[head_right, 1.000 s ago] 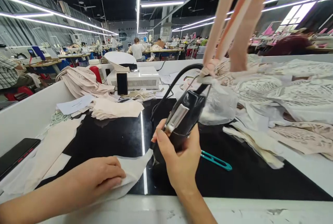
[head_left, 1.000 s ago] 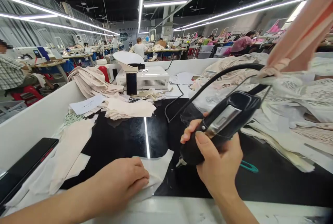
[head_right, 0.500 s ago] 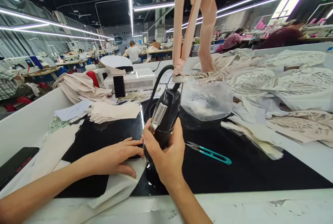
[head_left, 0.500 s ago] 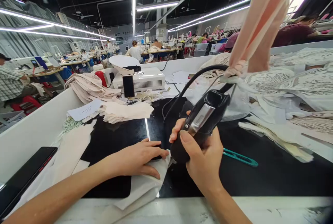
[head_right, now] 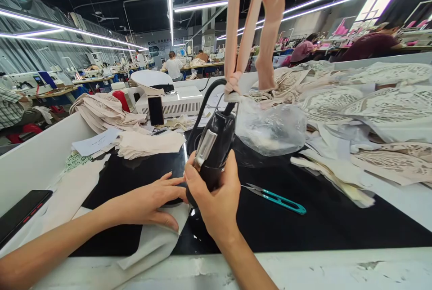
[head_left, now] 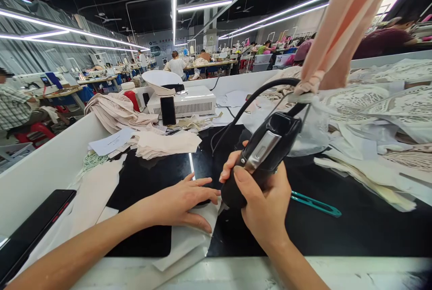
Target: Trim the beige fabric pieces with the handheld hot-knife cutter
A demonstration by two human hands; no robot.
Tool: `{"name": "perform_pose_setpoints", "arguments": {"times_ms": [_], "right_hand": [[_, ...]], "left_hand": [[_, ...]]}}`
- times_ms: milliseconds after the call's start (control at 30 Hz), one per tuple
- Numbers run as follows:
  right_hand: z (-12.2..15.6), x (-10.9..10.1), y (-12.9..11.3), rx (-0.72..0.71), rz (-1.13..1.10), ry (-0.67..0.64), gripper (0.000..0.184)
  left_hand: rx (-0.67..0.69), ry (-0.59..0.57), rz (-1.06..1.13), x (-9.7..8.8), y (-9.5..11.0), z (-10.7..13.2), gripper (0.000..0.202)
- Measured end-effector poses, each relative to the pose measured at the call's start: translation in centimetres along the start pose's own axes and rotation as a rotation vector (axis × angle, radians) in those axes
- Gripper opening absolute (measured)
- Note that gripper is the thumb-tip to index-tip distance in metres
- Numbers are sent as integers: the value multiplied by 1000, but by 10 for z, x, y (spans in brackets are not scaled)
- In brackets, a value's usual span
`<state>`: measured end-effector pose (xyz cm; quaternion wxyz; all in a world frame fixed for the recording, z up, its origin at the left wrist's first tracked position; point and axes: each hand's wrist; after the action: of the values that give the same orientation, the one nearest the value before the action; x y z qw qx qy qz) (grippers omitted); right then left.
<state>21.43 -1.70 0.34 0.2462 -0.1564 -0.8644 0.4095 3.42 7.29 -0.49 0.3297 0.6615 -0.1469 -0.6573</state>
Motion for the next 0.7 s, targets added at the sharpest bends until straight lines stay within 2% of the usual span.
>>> {"name": "perform_pose_setpoints", "arguments": {"times_ms": [267,700], "right_hand": [[-5,4,-4,-10,-38,21,27],[-4,10,-1,-18,18,7,30]], "left_hand": [[-87,-42,-6,5,-2,-1,39],[-95,-101,-48,-2,-1,5,44]]}}
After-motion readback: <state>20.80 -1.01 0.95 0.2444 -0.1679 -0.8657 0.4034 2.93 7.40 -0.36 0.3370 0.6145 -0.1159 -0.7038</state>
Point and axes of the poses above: each hand's wrist, its own z-axis away from the middle knuckle, its own x-axis out of the palm, y = z × x, and after that the axes turned 3 degrees about z, right-handed
